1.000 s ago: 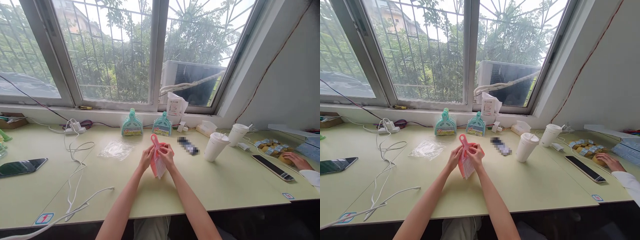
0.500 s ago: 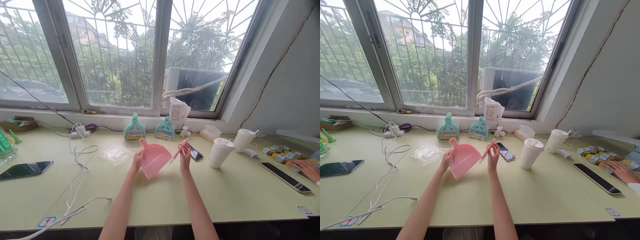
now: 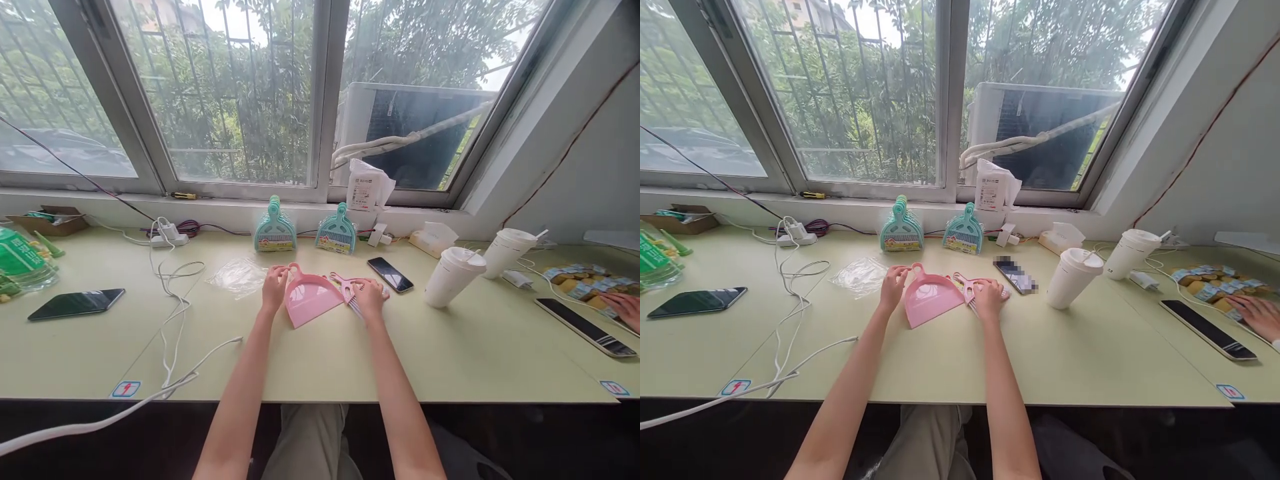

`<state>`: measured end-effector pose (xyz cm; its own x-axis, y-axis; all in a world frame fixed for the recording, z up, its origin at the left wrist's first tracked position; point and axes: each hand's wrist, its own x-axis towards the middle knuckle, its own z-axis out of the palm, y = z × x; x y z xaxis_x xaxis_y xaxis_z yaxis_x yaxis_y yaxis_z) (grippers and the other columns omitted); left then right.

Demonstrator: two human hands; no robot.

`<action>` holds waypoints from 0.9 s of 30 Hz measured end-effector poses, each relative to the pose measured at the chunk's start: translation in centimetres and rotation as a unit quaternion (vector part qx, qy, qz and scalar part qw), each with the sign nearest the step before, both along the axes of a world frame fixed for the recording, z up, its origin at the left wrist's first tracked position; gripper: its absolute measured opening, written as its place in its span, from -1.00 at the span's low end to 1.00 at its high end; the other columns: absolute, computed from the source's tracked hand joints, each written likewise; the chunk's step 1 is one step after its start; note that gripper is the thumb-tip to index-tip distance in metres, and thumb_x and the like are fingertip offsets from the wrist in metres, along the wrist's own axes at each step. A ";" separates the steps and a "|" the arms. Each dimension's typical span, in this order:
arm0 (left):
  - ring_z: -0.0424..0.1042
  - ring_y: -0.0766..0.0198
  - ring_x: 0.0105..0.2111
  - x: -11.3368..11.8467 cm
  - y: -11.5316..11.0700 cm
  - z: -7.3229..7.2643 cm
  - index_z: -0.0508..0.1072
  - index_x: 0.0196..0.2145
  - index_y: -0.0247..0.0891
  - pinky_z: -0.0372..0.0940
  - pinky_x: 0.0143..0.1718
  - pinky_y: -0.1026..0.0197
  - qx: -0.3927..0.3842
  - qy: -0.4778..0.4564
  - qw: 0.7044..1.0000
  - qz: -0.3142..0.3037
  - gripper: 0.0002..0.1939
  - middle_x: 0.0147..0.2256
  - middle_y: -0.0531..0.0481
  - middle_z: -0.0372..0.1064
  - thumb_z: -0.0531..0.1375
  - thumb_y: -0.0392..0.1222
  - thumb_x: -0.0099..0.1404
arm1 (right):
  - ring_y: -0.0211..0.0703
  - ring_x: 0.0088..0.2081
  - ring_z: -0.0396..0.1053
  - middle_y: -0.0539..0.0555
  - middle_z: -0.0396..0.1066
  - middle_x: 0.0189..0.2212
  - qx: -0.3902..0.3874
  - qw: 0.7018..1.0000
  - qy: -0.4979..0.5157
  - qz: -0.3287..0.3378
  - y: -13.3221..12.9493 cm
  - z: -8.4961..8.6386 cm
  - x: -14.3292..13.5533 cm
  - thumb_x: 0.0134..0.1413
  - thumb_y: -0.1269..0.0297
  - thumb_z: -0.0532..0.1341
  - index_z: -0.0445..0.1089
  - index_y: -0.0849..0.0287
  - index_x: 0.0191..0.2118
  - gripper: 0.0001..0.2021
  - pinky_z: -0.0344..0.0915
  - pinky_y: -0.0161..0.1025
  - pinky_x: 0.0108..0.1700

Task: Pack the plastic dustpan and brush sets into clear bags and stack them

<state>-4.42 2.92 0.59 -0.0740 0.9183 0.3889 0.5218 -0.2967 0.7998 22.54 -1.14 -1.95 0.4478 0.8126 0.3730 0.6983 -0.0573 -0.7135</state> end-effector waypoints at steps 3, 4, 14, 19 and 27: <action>0.40 0.23 -0.24 0.2 -0.2 -0.2 0.24 0.01 -0.20 0.23 -0.32 0.20 0.006 -0.018 0.998 0.060 -0.67 -0.05 -0.11 0.30 -0.01 -0.06 0.33 | 0.13 0.06 0.11 0.24 0.37 -0.08 -0.037 0.995 -0.090 -0.034 -0.1 0.2 -0.1 0.07 0.26 0.17 0.53 0.14 -0.30 -0.82 -0.16 0.23 0.14; 0.41 0.25 -0.27 0.3 -0.2 -0.3 0.15 0.05 -0.19 0.22 -0.33 0.20 0.006 -0.024 0.996 0.086 -0.64 -0.05 -0.10 0.31 -0.01 -0.08 0.34 | 0.13 0.07 0.10 0.23 0.37 -0.07 -0.058 0.992 -0.111 -0.028 -0.1 0.3 -0.2 0.07 0.26 0.18 0.53 0.14 -0.29 -0.82 -0.18 0.23 0.15; 0.43 0.16 -0.26 0.5 -0.7 0.0 0.29 -0.16 -0.19 0.19 -0.36 0.22 -0.116 0.160 0.977 0.074 -0.68 -0.30 -0.03 0.41 0.03 0.08 0.30 | 0.03 0.09 0.15 0.11 0.39 -0.02 -0.115 0.979 -0.164 0.049 0.1 0.4 -0.2 0.10 0.24 0.12 0.50 0.04 -0.15 -0.75 -0.34 0.14 0.23; 0.42 0.13 -0.25 0.6 -0.7 -0.3 0.43 -0.35 -0.18 0.20 -0.31 0.20 -0.105 0.248 0.960 0.073 -0.70 -0.33 -0.05 0.46 0.01 0.03 0.31 | 0.06 0.00 0.22 0.10 0.48 -0.16 -0.153 0.976 -0.156 0.005 -0.3 1.0 0.6 0.02 0.20 0.17 0.50 -0.02 -0.13 -0.72 -0.21 0.09 0.14; 0.42 0.16 -0.35 1.3 -1.1 -0.4 0.44 -0.33 -0.21 0.14 -0.37 0.24 -0.067 0.320 0.945 0.021 -0.71 -0.40 -0.08 0.45 -0.04 -0.10 0.36 | -0.01 -0.11 0.29 0.09 0.50 -0.28 -0.068 0.988 -0.140 -0.005 -0.9 2.1 0.0 0.01 0.28 0.16 0.45 0.07 -0.18 -0.77 -0.11 -0.08 -0.04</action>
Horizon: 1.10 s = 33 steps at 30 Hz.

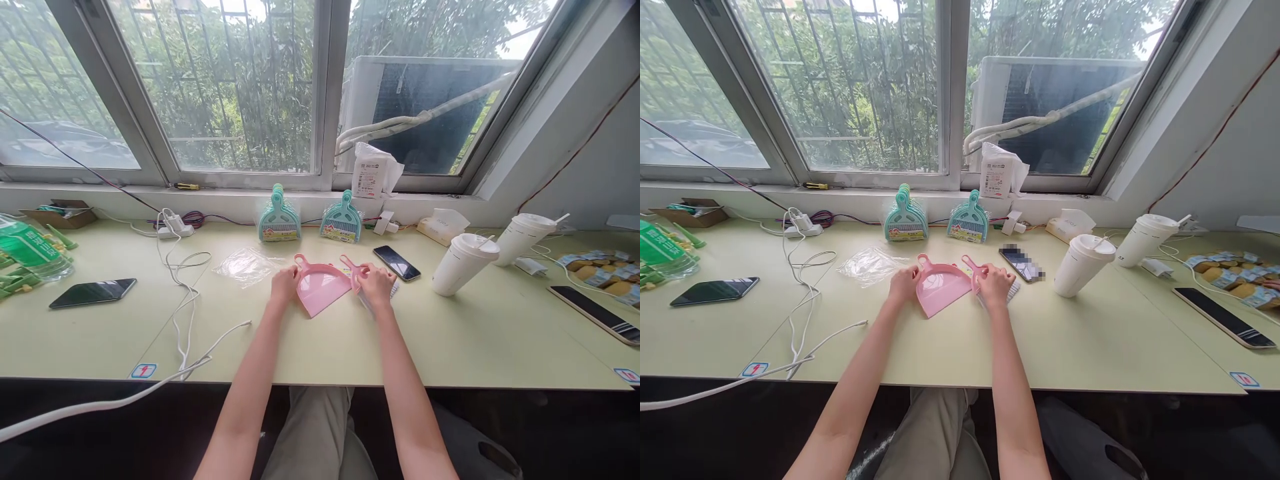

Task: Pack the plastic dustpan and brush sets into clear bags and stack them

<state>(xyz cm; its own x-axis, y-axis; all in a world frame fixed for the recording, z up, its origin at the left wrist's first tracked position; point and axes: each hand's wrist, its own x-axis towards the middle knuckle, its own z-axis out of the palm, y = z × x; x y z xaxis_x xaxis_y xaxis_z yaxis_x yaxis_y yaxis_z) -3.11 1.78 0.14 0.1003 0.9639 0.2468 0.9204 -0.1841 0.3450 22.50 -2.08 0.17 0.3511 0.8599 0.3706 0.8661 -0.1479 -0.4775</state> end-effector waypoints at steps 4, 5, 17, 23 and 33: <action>0.39 0.23 -0.42 2.9 -1.5 -0.3 0.43 -0.39 -0.21 0.11 -0.41 0.26 0.021 0.024 0.989 -0.142 -0.68 -0.44 -0.05 0.42 -0.04 -0.09 0.38 | -0.03 -0.13 0.32 0.08 0.50 -0.25 0.032 0.998 0.022 0.041 -0.4 0.7 -1.8 0.04 0.26 0.16 0.41 0.07 -0.16 -0.79 -0.09 -0.12 -0.07; 0.39 0.24 -0.42 3.7 -1.9 -0.4 0.43 -0.41 -0.22 0.12 -0.39 0.26 0.034 0.031 0.985 -0.168 -0.66 -0.45 -0.05 0.42 -0.05 -0.08 0.38 | -0.04 -0.14 0.33 0.06 0.50 -0.26 0.016 0.997 0.017 0.075 -0.5 0.7 -2.3 0.03 0.26 0.17 0.41 0.06 -0.17 -0.79 -0.08 -0.13 -0.08; 0.38 0.30 -0.17 2.1 -0.3 -1.5 0.32 0.02 -0.08 0.30 -0.28 0.29 0.102 0.030 0.972 -0.209 -0.57 -0.06 -0.04 0.28 -0.02 -0.46 0.30 | -0.08 -0.13 0.38 -0.01 0.53 -0.29 -0.017 0.983 0.056 0.172 -0.3 0.0 -3.9 0.00 0.33 0.23 0.43 0.00 -0.15 -0.76 -0.02 -0.15 -0.07; 0.28 0.11 0.03 3.0 -0.2 -2.0 0.41 -0.10 -0.20 0.23 0.01 0.08 0.213 0.128 0.939 -0.239 -0.71 0.01 -0.13 0.30 0.05 -0.43 0.28 | -0.15 -0.23 0.41 -0.05 0.53 -0.27 -0.034 0.982 0.058 0.177 0.1 -0.2 -3.8 -0.02 0.31 0.24 0.45 0.00 -0.20 -0.79 0.03 -0.16 -0.08; 0.38 0.18 -0.15 3.9 -0.8 -1.1 0.42 -0.12 -0.30 0.22 -0.12 0.15 0.121 0.146 0.948 -0.257 -0.76 -0.21 -0.16 0.40 0.02 -0.40 0.33 | -0.19 -0.29 0.40 -0.04 0.52 -0.28 -0.074 0.979 0.022 0.187 0.3 0.1 -3.5 0.00 0.28 0.25 0.45 0.07 -0.25 -0.86 0.13 -0.24 -0.15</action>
<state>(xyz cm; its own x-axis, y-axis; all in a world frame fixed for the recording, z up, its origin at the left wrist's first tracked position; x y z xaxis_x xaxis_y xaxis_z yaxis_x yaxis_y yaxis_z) 0.82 1.01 -0.94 0.6391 0.6885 0.3428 0.7377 -0.6748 -0.0202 18.99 -1.79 0.31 0.0148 0.9746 0.2236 0.8524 0.1046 -0.5123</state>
